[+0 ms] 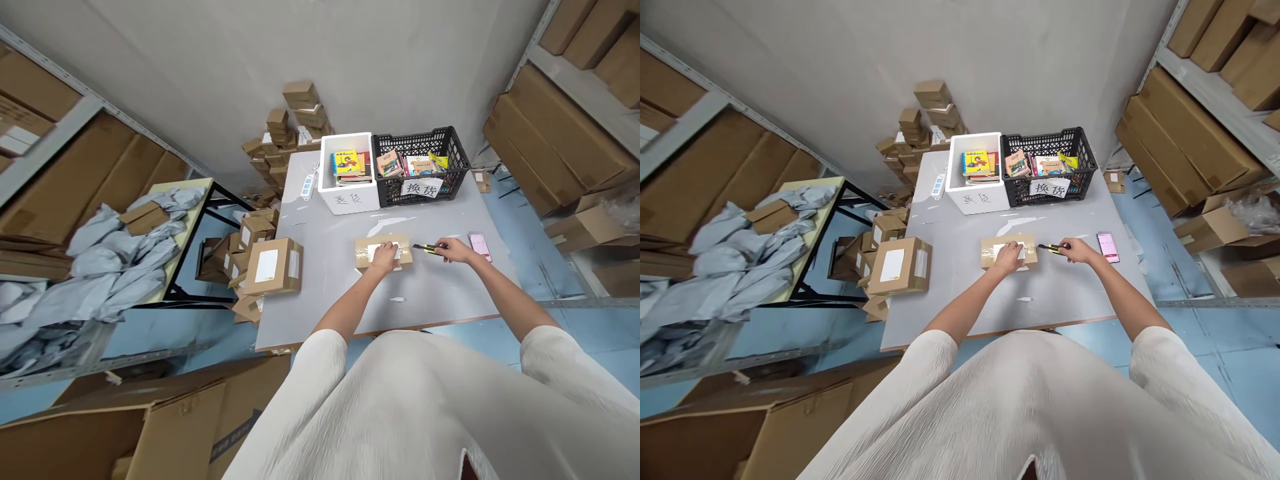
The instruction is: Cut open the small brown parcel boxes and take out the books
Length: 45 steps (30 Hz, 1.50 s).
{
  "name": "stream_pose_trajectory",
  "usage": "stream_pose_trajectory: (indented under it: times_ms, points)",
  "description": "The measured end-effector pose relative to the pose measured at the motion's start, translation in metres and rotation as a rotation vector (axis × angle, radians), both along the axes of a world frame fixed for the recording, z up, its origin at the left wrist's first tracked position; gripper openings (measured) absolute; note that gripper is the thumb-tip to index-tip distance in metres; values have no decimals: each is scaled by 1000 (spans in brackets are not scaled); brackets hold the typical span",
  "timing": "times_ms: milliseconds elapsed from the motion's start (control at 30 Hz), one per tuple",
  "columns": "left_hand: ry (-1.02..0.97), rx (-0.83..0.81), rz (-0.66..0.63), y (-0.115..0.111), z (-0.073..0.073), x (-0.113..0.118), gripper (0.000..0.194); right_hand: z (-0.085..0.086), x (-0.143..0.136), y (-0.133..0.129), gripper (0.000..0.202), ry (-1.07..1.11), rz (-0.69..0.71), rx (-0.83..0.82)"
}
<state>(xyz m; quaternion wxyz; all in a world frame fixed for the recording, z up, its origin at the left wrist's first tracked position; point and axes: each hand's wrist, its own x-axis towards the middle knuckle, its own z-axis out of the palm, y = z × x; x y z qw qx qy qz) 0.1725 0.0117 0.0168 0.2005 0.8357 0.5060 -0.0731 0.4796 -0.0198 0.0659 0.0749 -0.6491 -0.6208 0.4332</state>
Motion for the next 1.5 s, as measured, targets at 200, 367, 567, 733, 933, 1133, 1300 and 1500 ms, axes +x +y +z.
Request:
stream_pose_trajectory:
  times_ms: [200,367,567,733,933,1133,1300,1500]
  points:
    - [38,7,12,-3,2,3,60,-15,0,9,30,-64,94,93]
    - [69,-3,39,-2,3,11,67,-19,-3,20,38,-209,201,215]
    - [50,27,31,-4,-1,11,67,-20,-11,26,39,-343,329,225]
    - [50,32,19,-6,-3,7,72,-20,-25,35,41,-459,404,308]
    - [47,30,1,-7,-1,6,72,-21,-29,43,41,-410,424,247]
    - [13,6,26,-7,0,7,70,-28,-17,37,35,-192,369,88]
    - [53,0,38,-8,3,10,68,-29,-10,32,36,-132,318,49]
    - [83,11,29,-9,6,11,72,-29,-10,23,45,-8,203,-57]
